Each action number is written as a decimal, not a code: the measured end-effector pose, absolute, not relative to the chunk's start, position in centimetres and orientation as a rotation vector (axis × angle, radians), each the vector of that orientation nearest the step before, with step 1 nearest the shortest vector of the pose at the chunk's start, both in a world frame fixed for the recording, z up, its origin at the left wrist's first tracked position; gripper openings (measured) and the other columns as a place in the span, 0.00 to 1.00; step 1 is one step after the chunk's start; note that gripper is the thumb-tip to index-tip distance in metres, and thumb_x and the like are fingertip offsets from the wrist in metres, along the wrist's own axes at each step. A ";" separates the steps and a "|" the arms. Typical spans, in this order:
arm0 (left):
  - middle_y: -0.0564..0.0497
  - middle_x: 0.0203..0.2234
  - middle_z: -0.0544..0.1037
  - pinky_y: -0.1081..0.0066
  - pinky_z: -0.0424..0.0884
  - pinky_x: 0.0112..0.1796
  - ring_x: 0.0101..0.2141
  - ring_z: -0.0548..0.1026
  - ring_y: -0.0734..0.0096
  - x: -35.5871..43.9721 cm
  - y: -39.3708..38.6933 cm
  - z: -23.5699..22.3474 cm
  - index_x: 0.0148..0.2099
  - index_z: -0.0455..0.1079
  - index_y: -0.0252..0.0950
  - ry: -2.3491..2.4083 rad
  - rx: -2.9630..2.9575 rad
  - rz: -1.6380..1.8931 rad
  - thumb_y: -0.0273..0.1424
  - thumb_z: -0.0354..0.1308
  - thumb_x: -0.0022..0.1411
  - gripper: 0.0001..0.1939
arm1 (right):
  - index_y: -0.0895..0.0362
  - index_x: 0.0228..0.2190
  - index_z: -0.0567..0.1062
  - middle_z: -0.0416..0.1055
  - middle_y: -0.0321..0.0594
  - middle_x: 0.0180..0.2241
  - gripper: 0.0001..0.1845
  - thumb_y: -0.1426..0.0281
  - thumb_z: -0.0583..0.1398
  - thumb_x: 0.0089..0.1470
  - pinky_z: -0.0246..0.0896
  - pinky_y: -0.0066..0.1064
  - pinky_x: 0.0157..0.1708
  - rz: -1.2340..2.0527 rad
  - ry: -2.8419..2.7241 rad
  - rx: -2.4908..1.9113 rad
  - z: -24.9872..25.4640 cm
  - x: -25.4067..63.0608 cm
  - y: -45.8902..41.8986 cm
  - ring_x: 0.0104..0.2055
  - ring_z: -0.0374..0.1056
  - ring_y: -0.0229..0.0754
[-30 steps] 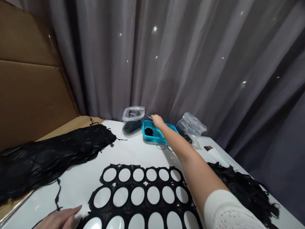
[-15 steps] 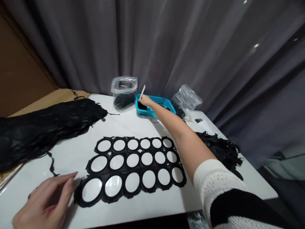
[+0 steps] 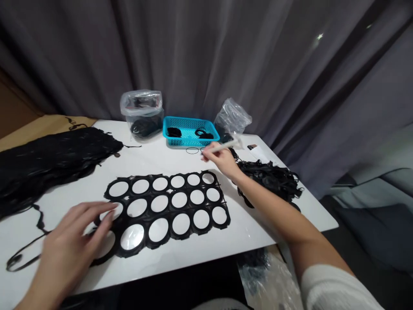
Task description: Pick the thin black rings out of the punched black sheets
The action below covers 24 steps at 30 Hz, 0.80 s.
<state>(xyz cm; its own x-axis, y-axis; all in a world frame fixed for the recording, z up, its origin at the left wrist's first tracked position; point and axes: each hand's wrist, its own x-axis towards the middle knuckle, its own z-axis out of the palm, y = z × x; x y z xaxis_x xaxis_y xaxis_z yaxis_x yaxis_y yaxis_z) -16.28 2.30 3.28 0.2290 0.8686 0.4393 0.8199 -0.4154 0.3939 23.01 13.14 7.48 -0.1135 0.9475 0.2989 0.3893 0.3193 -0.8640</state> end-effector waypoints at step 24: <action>0.42 0.70 0.56 0.44 0.56 0.62 0.67 0.57 0.44 1.0 5.1 1.3 0.68 0.60 0.46 0.703 2.903 0.311 0.46 0.57 0.68 0.30 | 0.54 0.26 0.72 0.76 0.40 0.39 0.08 0.67 0.63 0.56 0.62 0.38 0.46 0.982 -1.688 -1.336 2.5 26.9 5.0 0.43 0.71 0.44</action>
<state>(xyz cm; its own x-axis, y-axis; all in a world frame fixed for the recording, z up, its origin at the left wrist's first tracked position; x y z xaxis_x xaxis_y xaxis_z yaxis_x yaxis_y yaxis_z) 0.95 5.06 1.35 0.8695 0.4649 0.1669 0.4364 -0.8813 0.1813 26.89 5.00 2.54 -0.1675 0.9810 0.0980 0.3994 0.1584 -0.9030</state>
